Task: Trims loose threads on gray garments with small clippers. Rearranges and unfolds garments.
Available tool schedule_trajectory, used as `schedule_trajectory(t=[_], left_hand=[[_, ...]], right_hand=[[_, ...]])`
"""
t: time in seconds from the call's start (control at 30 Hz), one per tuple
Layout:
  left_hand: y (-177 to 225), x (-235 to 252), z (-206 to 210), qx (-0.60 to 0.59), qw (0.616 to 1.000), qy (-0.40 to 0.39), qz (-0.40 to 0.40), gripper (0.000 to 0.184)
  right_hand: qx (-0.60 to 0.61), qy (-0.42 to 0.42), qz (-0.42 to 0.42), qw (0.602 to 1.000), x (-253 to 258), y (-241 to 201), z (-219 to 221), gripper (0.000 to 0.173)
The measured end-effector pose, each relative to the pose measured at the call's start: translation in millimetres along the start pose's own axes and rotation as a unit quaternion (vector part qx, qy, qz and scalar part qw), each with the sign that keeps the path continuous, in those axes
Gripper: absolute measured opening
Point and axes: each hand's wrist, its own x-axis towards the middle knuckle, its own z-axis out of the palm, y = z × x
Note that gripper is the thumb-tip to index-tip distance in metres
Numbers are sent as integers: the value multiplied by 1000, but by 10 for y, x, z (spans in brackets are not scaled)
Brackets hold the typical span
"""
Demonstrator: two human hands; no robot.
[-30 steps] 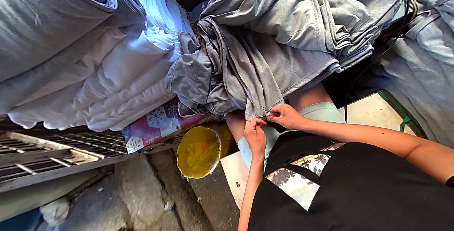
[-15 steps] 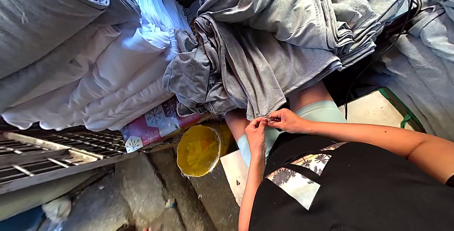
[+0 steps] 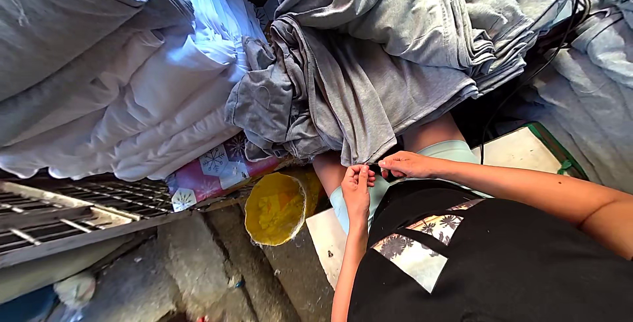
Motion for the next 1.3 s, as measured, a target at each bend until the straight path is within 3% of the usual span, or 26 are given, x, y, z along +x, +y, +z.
schedule_trajectory(t=[0.13, 0.27, 0.37, 0.7, 1.1, 1.3], left_hand=[[-4, -8, -20, 12, 1000, 2, -2, 10], [5, 39, 42, -149, 984, 7, -94, 17], [-1, 63, 93, -195, 975, 10, -104, 19], [20, -23, 17, -82, 995, 23, -43, 8], [36, -63, -45, -59, 998, 2, -26, 9], [-6, -49, -76, -38, 999, -8, 0, 9]], right_hand=[[46, -18, 18, 999, 91, 45, 13, 46], [99, -24, 51, 993, 25, -10, -5, 48], [105, -11, 67, 992, -54, -10, -35, 47], [106, -22, 50, 993, -62, 70, -81, 47], [147, -74, 86, 983, 164, -72, -78, 48], [138, -61, 97, 984, 268, -69, -110, 43]])
